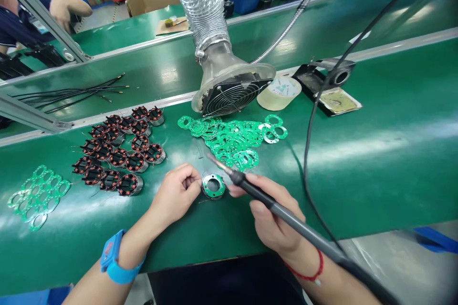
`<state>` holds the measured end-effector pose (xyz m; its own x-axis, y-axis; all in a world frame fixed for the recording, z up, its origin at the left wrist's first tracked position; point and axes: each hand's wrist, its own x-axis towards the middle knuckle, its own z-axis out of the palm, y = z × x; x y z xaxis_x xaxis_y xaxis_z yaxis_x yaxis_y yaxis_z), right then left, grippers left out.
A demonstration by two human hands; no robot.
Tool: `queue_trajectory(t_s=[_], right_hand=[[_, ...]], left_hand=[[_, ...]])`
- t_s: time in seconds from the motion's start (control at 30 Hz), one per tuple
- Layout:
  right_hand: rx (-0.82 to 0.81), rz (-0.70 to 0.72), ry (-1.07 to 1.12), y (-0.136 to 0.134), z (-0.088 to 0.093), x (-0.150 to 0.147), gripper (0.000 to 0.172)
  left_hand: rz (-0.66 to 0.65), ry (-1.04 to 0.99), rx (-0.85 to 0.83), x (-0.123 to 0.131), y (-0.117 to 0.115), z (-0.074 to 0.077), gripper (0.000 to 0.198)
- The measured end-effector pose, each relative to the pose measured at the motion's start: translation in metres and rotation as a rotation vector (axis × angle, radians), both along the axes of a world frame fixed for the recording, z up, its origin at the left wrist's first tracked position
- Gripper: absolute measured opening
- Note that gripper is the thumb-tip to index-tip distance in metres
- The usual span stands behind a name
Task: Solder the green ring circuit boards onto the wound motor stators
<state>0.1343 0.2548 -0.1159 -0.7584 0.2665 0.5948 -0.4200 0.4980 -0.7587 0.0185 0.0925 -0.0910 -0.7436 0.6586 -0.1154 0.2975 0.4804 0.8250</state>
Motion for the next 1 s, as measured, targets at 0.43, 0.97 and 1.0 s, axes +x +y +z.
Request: queue_trajectory(t_s=[0.43,0.97,1.0], right_hand=[[0.379,0.015,-0.246,-0.005,-0.006,-0.017,0.047],[0.559,0.134,-0.086,-0.011,-0.002,-0.013,0.049],[0.544,0.114,-0.089,-0.01,-0.002,-0.013,0.049]], left_hand=[[-0.064,-0.101,-0.067,0.002,-0.009,0.002,0.017],[-0.024,-0.204,0.094,0.004,-0.005,-0.001,0.01],[-0.02,-0.205,0.086,0.005,-0.006,-0.001,0.011]])
